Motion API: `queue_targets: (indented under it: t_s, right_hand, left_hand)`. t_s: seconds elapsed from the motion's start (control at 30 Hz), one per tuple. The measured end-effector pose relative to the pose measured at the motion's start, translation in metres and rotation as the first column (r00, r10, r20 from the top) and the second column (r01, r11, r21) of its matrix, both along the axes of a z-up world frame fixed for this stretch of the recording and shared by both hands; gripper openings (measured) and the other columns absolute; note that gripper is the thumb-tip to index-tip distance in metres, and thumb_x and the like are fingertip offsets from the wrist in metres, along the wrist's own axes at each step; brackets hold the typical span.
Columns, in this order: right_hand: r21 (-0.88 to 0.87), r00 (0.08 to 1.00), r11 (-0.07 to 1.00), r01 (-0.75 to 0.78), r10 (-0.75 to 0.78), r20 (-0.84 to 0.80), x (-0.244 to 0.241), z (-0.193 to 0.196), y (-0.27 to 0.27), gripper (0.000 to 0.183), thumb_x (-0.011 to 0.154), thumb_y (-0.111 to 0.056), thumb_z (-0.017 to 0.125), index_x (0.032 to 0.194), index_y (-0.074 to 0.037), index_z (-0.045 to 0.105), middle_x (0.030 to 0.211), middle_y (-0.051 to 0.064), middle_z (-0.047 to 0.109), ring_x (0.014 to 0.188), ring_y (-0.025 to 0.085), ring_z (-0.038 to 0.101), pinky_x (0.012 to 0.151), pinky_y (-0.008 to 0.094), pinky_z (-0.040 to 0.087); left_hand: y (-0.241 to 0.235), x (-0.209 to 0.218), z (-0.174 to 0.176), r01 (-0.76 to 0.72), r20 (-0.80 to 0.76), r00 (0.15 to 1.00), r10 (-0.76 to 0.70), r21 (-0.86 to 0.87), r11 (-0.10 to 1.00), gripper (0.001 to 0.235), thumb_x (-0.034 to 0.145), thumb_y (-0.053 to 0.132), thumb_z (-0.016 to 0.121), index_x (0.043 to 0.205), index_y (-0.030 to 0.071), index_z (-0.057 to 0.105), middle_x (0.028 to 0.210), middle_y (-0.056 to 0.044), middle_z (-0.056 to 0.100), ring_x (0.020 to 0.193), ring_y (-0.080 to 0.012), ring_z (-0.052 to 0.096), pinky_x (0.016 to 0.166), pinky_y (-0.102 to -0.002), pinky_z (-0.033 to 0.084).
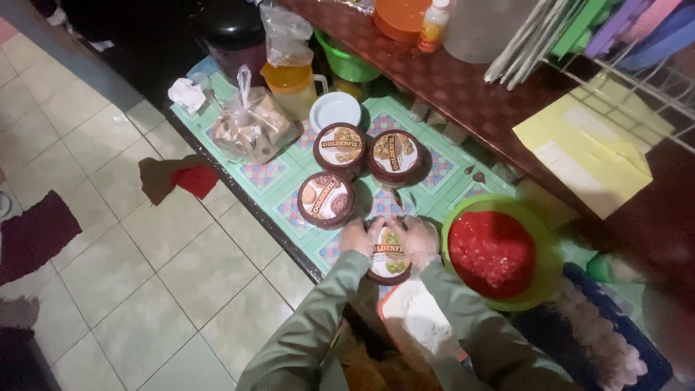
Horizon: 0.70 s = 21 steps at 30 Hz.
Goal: The person repeatedly scoops a green paste from a small brown container, places it onto small red dough pieces, and rolls them in a white powder. The finished items are placed onto a blue tray. The person wears clear disposable gloves throughout the process.
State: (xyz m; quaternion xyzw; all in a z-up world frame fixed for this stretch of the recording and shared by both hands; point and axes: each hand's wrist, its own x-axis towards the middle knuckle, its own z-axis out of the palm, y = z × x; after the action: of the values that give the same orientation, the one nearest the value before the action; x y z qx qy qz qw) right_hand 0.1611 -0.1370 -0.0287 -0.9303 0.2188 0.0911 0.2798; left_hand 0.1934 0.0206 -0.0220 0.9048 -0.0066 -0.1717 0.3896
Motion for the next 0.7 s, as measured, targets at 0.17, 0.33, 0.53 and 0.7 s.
queue_targets:
  t_s: [0.17,0.33,0.53,0.7]
  right_hand:
    - [-0.027,1.0,1.0,-0.012,0.013,0.016,0.009,-0.008,-0.003,0.077,0.095,-0.072,0.038,0.087,-0.005,0.074,0.098,0.018,0.077,0.104,0.038,0.072,0.092,0.053,0.055]
    - [0.042,0.995,0.994,0.1,-0.101,0.024,0.021,-0.007,-0.003,0.075,0.093,-0.074,0.039,0.089,-0.007,0.072,0.097,0.018,0.077,0.104,0.038,0.072,0.092,0.053,0.055]
    - [0.049,0.966,0.996,0.076,-0.086,0.245,0.016,-0.006,-0.009,0.055,0.101,-0.058,0.041,0.104,-0.012,0.071,0.109,0.019,0.073,0.113,0.039,0.066,0.099,0.051,0.049]
    - [0.023,0.927,1.0,0.006,-0.014,0.375,0.003,-0.036,-0.023,0.044,0.105,-0.036,0.042,0.135,-0.014,0.065,0.124,0.021,0.065,0.124,0.039,0.059,0.106,0.05,0.043]
  left_hand:
    - [0.002,0.009,-0.025,-0.103,-0.018,0.995,0.101,-0.105,0.989,0.064,0.087,0.069,0.06,0.097,0.007,0.073,0.099,-0.021,0.074,0.111,-0.0398,0.068,0.095,-0.05,0.053]
    - [-0.004,-0.037,-0.079,-0.44,-0.26,0.897,0.357,-0.445,0.78,0.069,0.08,0.049,0.078,0.119,-0.004,0.057,0.115,-0.027,0.063,0.12,-0.04,0.06,0.104,-0.05,0.046]
    - [-0.023,-0.059,-0.083,-0.683,-0.633,0.724,0.275,-0.602,0.413,0.048,0.086,0.036,0.079,0.101,-0.003,0.055,0.08,-0.019,0.066,0.065,-0.0259,0.073,0.055,-0.036,0.064]
    - [-0.018,-0.04,-0.091,-0.659,-0.551,0.752,0.362,-0.64,0.395,0.042,0.081,0.025,0.083,0.085,-0.011,0.06,0.063,-0.021,0.058,0.048,-0.0287,0.066,0.042,-0.041,0.057]
